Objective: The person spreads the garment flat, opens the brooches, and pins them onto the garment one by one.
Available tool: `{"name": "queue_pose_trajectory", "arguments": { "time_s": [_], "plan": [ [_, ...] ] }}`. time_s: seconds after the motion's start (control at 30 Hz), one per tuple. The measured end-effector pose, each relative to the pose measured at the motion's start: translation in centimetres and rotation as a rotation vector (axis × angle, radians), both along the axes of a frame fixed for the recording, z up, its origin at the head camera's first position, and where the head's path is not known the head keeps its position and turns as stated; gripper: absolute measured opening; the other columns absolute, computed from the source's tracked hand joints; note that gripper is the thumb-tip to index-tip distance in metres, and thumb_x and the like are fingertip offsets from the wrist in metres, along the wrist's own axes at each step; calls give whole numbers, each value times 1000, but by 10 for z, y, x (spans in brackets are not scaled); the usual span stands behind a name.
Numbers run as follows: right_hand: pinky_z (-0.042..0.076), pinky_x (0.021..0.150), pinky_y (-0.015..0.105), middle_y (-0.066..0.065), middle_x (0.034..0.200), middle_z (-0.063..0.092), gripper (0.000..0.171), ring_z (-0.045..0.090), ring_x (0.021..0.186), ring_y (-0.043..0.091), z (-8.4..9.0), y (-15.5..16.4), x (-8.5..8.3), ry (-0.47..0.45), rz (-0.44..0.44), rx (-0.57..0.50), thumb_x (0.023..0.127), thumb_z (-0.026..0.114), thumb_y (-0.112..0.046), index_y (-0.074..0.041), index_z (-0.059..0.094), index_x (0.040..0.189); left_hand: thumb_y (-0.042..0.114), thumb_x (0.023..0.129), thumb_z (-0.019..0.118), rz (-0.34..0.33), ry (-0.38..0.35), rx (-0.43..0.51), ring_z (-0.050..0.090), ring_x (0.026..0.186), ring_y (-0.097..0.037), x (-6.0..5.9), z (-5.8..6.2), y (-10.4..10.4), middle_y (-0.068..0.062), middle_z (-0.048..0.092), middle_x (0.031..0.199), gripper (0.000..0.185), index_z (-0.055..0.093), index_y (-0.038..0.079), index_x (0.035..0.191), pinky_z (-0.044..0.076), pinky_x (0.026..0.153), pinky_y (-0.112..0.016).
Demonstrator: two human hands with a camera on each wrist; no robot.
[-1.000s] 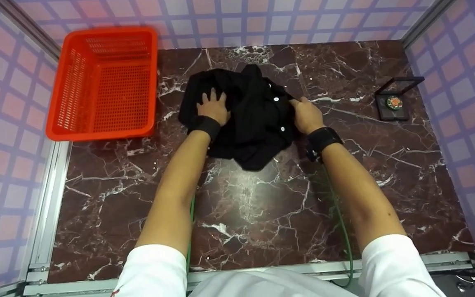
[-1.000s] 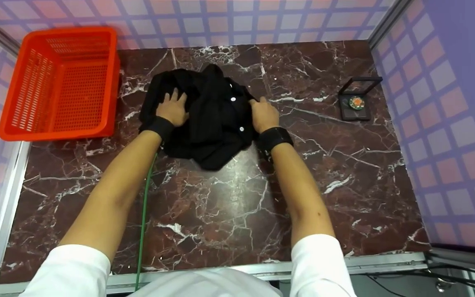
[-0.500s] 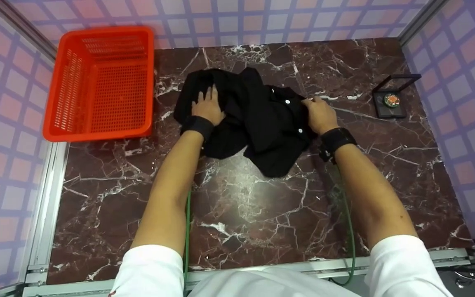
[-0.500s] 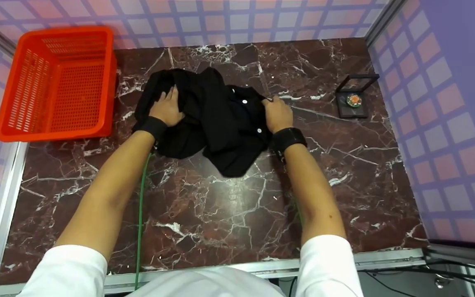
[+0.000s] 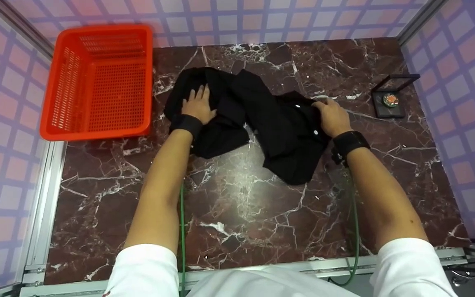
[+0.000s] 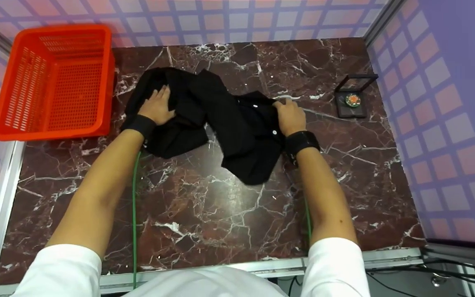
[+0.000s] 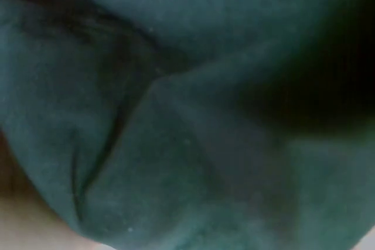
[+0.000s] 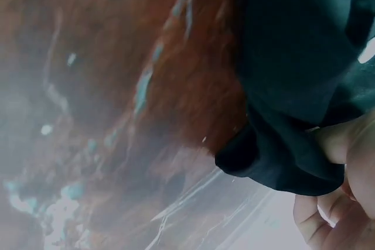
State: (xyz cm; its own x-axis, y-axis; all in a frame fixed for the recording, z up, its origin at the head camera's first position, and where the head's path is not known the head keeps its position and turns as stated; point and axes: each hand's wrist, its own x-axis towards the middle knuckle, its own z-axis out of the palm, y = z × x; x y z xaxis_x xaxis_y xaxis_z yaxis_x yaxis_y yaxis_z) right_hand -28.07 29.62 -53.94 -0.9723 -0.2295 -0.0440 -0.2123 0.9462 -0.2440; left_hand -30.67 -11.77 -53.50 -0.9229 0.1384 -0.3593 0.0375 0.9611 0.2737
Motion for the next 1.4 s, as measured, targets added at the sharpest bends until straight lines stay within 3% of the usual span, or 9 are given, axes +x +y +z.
{"name": "queue_pose_trajectory", "arguments": {
  "time_s": [0.3, 0.7, 0.87, 1.0, 1.1, 1.2, 1.27, 1.4],
  "plan": [
    [47, 85, 64, 30, 118, 54, 34, 57, 105, 52, 0, 16, -1, -22, -18, -8, 95, 52, 6, -1, 65, 126, 47, 102, 51, 35, -9, 12, 2, 153, -36, -3, -6, -13, -10, 4, 169, 86, 1, 15, 163, 10, 120, -59],
    [46, 88, 63, 29, 112, 54, 25, 55, 105, 51, -3, 42, 2, -24, -72, -19, 94, 53, 3, 3, 67, 116, 53, 100, 52, 71, 37, 36, 4, 153, -38, 0, -9, -16, -12, 5, 169, 88, 5, 14, 163, 11, 119, -60],
    [46, 84, 64, 30, 113, 54, 25, 54, 102, 51, -7, 43, 4, 18, -62, -7, 95, 54, 1, 3, 65, 117, 54, 102, 49, 62, 41, 60, 6, 153, -39, 2, -10, -21, -14, 5, 168, 86, 3, 15, 163, 12, 119, -60],
    [45, 85, 65, 31, 118, 54, 26, 53, 106, 51, -7, 42, 7, 56, -73, -28, 94, 54, -1, 3, 66, 116, 48, 103, 49, 52, 93, 78, 16, 151, -38, 5, -3, -29, -19, 14, 166, 81, 8, 11, 163, 18, 120, -54],
    [43, 89, 65, 30, 122, 55, 23, 52, 112, 51, -7, 38, 7, 117, -88, -74, 92, 58, -2, 3, 67, 113, 37, 105, 50, 59, 175, 67, 23, 149, -38, 7, 5, -36, -22, 24, 163, 72, 18, 5, 161, 21, 119, -50],
    [42, 93, 64, 28, 122, 57, 21, 52, 114, 49, -6, 26, 6, 198, -99, -130, 94, 60, -7, 3, 68, 111, 28, 104, 50, 113, 238, 16, 26, 146, -43, 12, 11, -39, -25, 28, 160, 63, 27, 0, 157, 24, 118, -52],
    [41, 96, 62, 27, 124, 58, 23, 53, 117, 48, -4, 16, 6, 241, -96, -173, 97, 61, -12, 3, 68, 114, 24, 102, 52, 176, 225, -26, 24, 145, -49, 17, 13, -37, -30, 25, 158, 64, 28, -2, 156, 24, 117, -55],
    [38, 103, 58, 24, 125, 59, 32, 52, 120, 45, 4, -10, 8, 296, -31, -258, 100, 60, -23, 0, 66, 122, 19, 97, 55, 307, 65, -84, 15, 142, -61, 25, 16, -31, -38, 10, 159, 74, 19, -2, 158, 21, 116, -61]
  ]
}}
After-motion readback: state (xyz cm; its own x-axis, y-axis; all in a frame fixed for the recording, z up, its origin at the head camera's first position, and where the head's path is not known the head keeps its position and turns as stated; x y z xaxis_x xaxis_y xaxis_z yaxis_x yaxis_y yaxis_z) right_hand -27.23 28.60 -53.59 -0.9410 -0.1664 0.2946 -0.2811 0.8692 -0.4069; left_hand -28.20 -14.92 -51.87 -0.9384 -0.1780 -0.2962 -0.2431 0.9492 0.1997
